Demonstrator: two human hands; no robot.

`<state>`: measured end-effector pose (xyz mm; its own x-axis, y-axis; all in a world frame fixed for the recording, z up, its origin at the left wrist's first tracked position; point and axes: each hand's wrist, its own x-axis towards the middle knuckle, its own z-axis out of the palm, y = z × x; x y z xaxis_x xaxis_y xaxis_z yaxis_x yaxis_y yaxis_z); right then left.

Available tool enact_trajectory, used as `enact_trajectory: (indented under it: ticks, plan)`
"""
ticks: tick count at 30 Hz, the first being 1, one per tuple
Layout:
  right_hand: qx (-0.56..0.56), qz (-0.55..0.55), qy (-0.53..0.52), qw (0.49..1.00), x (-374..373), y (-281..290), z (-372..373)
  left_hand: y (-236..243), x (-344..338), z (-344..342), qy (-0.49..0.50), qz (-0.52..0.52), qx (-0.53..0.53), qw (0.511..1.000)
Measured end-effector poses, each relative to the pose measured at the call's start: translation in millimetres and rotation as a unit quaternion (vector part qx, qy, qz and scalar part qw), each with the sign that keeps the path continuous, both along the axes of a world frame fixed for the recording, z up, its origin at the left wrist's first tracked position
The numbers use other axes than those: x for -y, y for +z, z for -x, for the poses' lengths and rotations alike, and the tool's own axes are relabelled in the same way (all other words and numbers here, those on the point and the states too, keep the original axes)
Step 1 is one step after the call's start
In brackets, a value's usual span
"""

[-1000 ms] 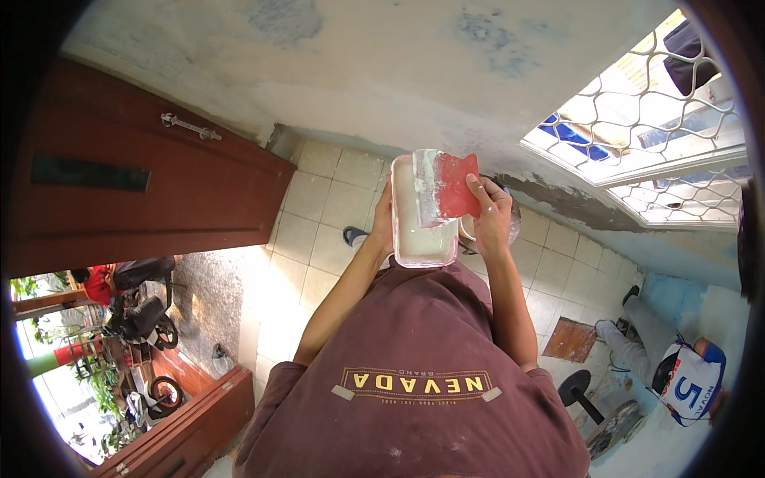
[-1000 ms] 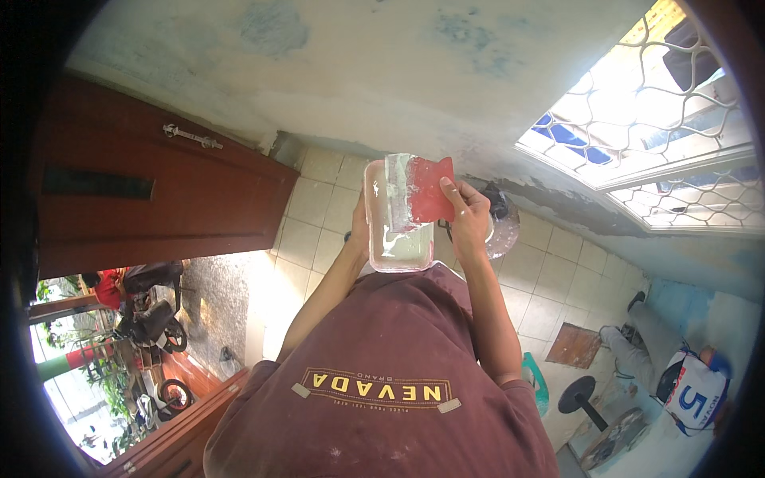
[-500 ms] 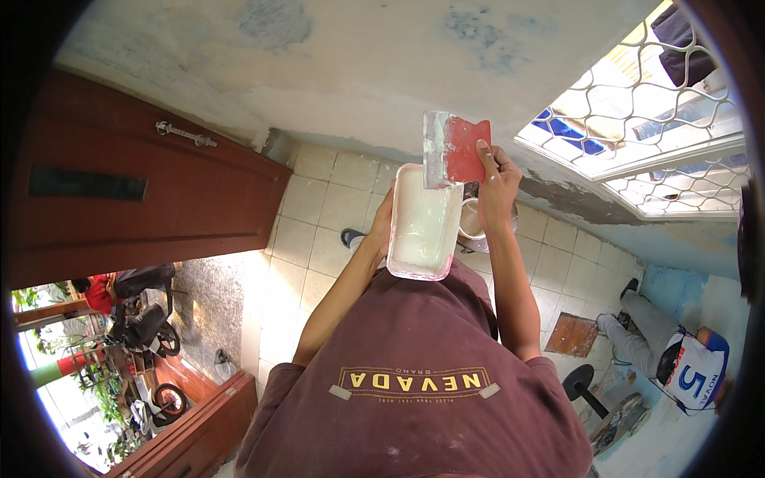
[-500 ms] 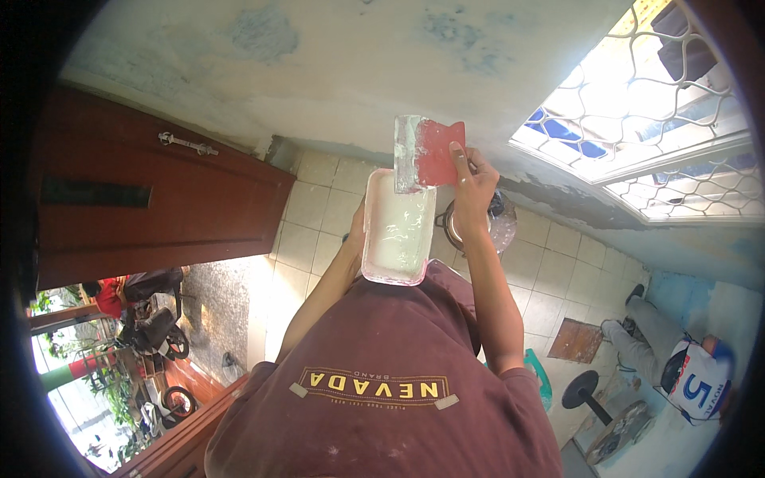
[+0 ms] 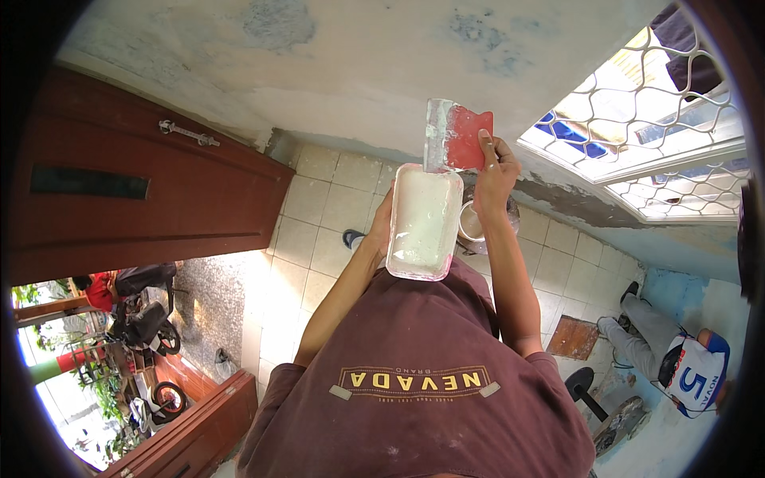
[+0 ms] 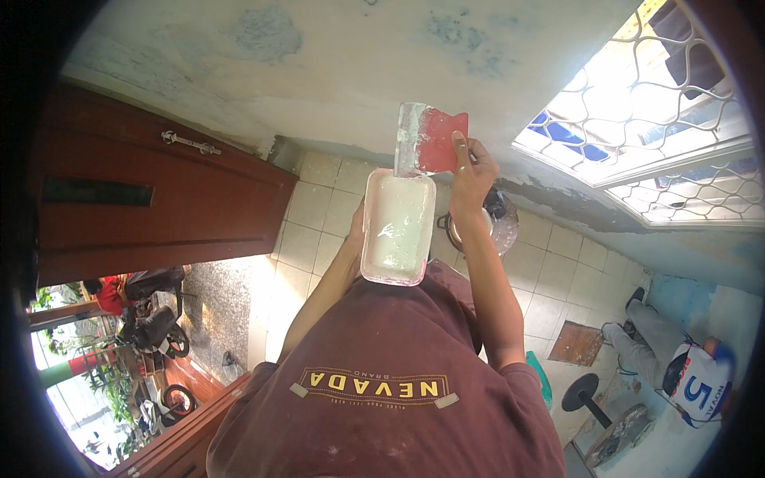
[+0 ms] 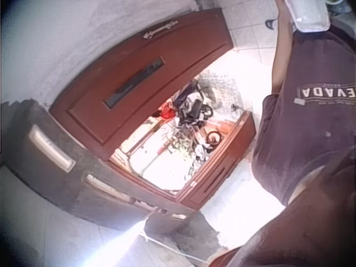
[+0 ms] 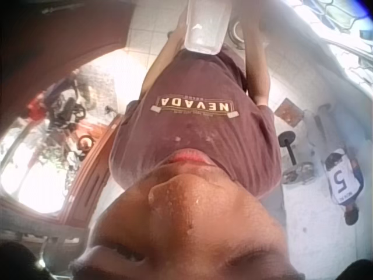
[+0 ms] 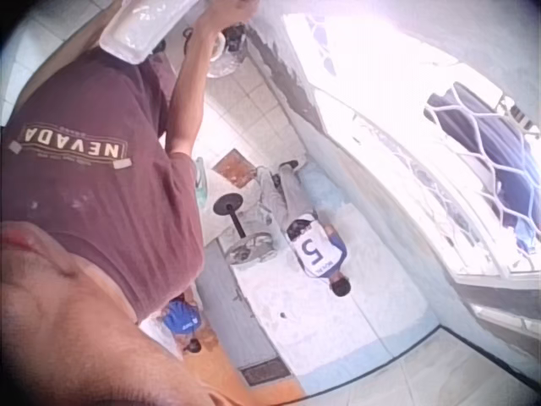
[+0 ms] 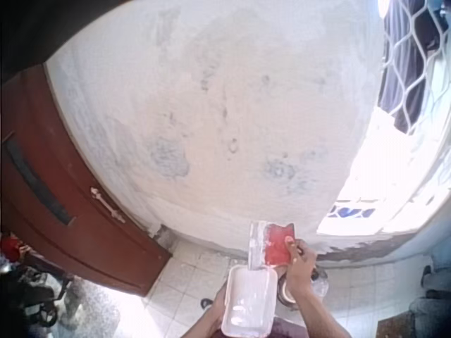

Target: The person applies white plaster to a wall using a red scraper, repeatedly dipping the scraper into a pink container of plaster and smoothing it across the wall surface.

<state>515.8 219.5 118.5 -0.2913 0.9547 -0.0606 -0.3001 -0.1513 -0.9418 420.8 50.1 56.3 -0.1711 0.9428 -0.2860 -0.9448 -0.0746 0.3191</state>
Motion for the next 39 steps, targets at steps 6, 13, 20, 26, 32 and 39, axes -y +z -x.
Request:
enact_trajectory:
  ticks: [6,13,20,26,32,39]
  plan:
    - [-0.006,-0.007,-0.023,1.0,-4,-15,1,1,-1,2,-0.026,-0.047,0.022,0.998]
    - [-0.036,-0.02,-0.048,0.998,4,-6,11,-6,1,5,-0.027,-0.042,0.011,0.999]
    - [-0.008,-0.025,-0.056,0.998,5,-8,15,-7,3,2,0.001,-0.007,-0.002,1.0]
    - [-0.008,-0.002,-0.06,0.998,5,-12,19,-5,7,0,0.008,-0.006,-0.012,1.0]
    - [-0.019,0.0,-0.081,0.997,12,16,1,-6,12,2,0.05,-0.005,-0.033,0.998]
    - [0.031,-0.157,0.035,0.986,45,10,-36,-10,11,16,0.093,-0.029,-0.047,0.994]
